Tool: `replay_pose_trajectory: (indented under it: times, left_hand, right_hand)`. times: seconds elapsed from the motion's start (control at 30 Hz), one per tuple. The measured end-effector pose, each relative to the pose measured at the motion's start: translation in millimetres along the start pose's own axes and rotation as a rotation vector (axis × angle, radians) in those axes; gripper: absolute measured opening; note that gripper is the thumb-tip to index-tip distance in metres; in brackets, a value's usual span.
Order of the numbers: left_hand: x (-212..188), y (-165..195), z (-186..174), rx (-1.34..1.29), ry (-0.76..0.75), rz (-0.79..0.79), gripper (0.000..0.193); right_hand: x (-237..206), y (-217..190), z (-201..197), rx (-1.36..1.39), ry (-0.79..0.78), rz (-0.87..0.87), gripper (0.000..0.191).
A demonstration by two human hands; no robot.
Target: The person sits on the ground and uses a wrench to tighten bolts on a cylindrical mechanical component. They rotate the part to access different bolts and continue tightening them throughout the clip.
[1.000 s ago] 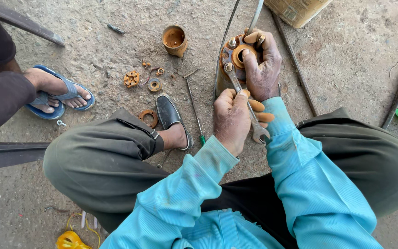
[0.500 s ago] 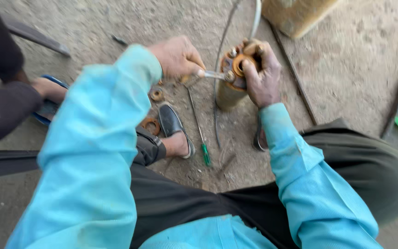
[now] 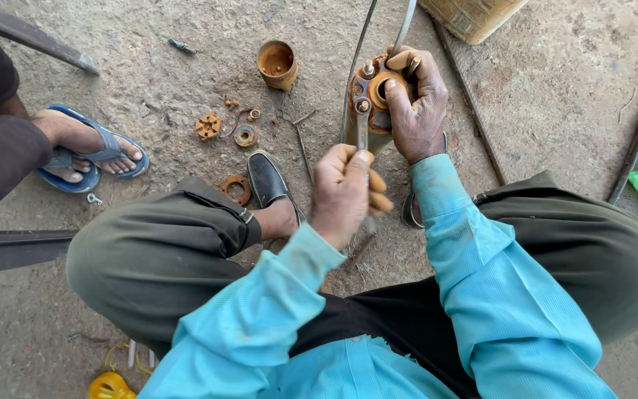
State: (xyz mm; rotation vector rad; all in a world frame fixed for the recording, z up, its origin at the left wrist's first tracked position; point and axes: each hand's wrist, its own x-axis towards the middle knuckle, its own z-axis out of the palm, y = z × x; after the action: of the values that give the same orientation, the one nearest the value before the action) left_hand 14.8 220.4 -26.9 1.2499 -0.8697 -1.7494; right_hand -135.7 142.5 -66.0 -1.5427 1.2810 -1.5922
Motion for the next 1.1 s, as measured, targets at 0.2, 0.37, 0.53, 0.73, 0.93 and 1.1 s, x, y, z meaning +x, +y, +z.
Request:
replay_pose_trajectory:
  times: [0.2, 0.37, 0.53, 0.73, 0.93, 1.1]
  left_hand:
    - [6.5, -11.1, 35.8, -0.294, 0.053, -0.111, 0.021]
    - [2.4, 0.5, 24.8, -0.25, 0.047, -0.132, 0.022]
    - [15.2, 94.2, -31.5, 0.131, -0.266, -0.244, 0.025]
    - [103.9, 153.0, -71.7, 1.262, -0.633, 0.121, 0.023]
    - [52.4, 144.9, -61.9, 0.671, -0.343, 0.225, 0.03]
    - [13.7, 108.6, -29.9, 0.582, 0.148, 0.486, 0.046]
  right_hand:
    - [-0.9, 0.7, 0.1, 0.016, 0.002, 0.02, 0.019]
    - [2.0, -5.0, 1.7, 0.073, -0.002, 0.024, 0.02]
    - [2.5, -16.2, 0.1, -0.036, -0.026, -0.051, 0.016]
    - [18.9, -50.2, 13.6, 0.148, -0.059, -0.004, 0.018]
    - [35.5, -97.8, 11.1, -0.113, 0.06, 0.044, 0.023]
    - [28.2, -123.8, 19.1, -0.107, 0.108, 0.118, 0.02]
